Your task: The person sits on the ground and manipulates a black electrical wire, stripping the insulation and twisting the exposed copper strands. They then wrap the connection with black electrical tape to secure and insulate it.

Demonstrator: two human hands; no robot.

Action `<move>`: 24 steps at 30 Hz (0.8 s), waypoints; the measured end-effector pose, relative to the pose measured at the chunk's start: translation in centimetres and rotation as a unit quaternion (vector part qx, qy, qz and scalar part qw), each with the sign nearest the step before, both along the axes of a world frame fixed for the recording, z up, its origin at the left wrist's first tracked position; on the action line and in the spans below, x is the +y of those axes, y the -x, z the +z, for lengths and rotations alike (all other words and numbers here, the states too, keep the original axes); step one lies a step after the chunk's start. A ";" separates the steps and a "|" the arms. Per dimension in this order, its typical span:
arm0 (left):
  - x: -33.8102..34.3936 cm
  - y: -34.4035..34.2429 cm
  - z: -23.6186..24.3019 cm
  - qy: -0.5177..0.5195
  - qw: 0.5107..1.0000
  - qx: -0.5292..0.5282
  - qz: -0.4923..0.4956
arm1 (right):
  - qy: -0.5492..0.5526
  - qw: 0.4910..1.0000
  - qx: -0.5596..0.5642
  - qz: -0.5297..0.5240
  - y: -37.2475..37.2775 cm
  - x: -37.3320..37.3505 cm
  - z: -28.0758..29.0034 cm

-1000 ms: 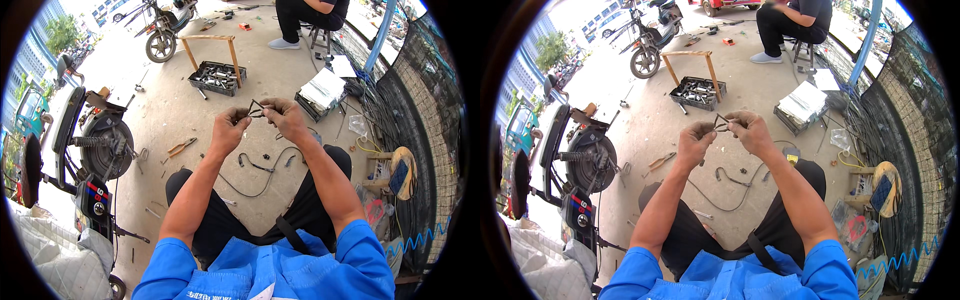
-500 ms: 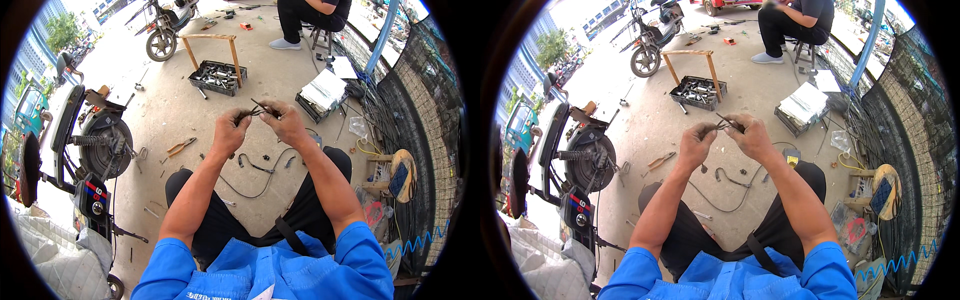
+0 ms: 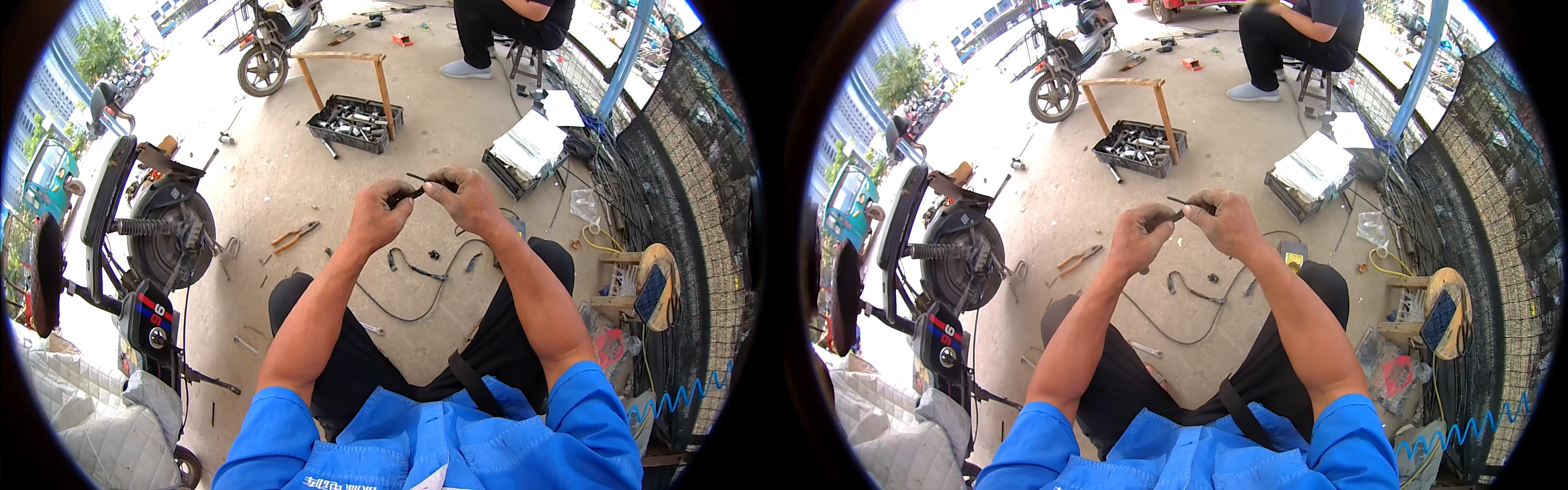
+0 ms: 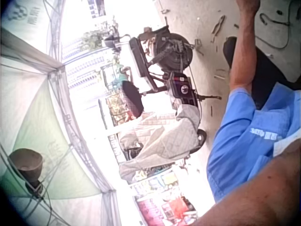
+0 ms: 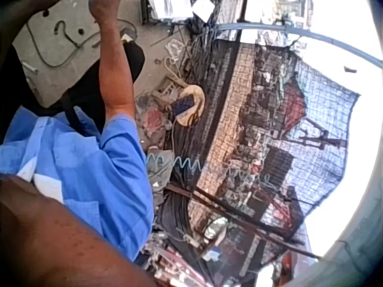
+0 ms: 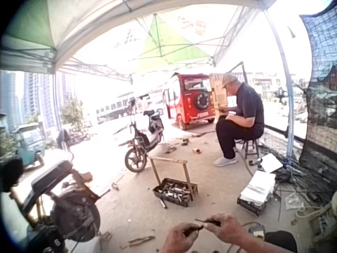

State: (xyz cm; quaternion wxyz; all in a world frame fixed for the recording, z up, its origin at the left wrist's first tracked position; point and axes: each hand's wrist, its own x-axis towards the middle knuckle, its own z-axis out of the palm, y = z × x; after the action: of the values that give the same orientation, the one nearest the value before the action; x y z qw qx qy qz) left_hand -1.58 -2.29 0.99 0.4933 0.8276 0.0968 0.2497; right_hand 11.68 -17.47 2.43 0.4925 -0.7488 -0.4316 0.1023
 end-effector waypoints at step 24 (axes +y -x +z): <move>0.5 0.2 1.0 0.055 0.997 0.034 -0.043 | 0.028 0.898 0.431 0.088 -0.8 -0.4 1.3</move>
State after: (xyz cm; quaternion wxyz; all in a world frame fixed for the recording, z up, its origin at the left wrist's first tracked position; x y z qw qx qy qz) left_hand -1.78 -1.79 1.99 0.5451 0.8105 0.0912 0.1940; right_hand 12.48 -17.87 3.76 0.5981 -0.6043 -0.2382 0.4695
